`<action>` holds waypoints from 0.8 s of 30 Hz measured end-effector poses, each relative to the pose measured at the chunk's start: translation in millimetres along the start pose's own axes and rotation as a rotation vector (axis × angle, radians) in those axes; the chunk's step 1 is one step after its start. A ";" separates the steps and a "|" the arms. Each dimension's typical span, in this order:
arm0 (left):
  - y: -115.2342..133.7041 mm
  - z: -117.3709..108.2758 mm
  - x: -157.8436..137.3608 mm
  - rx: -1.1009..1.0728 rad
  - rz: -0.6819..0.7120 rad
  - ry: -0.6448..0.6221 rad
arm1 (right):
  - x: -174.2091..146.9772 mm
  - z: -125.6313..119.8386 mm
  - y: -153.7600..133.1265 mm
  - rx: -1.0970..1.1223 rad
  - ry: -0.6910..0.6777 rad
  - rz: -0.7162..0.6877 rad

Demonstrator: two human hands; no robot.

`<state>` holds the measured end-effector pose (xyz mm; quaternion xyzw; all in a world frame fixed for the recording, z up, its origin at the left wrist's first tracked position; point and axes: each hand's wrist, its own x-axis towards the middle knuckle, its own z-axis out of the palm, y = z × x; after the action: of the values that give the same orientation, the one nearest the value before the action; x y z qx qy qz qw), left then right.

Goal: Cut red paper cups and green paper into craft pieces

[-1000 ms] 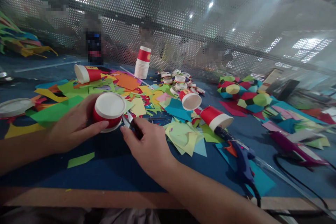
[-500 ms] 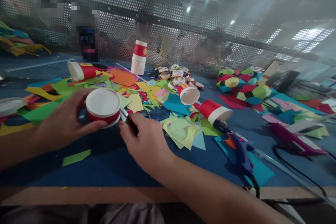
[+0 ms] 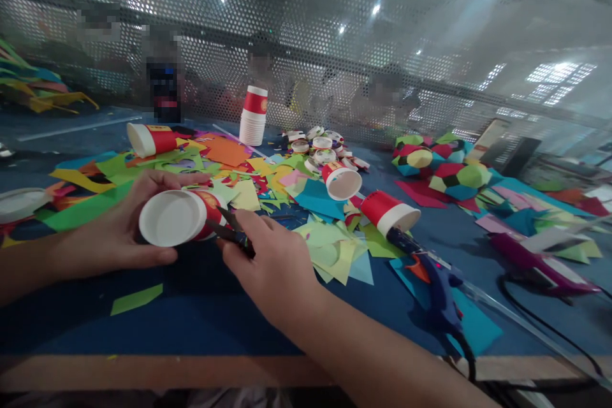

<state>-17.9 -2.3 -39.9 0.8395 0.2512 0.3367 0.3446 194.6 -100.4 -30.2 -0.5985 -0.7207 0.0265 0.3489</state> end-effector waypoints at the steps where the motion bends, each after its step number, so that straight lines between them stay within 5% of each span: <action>1: -1.0 -2.0 0.2 -0.026 -0.006 -0.035 | -0.2 -0.7 1.3 -0.020 0.004 -0.021; 10: 6.6 -18.8 -5.1 0.295 0.145 -0.149 | -9.8 -4.8 -1.3 -0.013 -0.073 -0.088; 16: -2.5 -26.4 -7.3 0.526 0.054 -0.164 | -10.7 -2.0 0.0 0.007 -0.145 -0.136; 24: -9.6 -22.5 -4.5 0.275 0.058 -0.090 | -7.1 -10.7 5.1 -0.048 -0.132 -0.216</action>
<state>-39.2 10.1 -36.8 0.8999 0.2549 0.2709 0.2275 205.0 -109.3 -27.8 -0.5225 -0.8027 0.0109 0.2873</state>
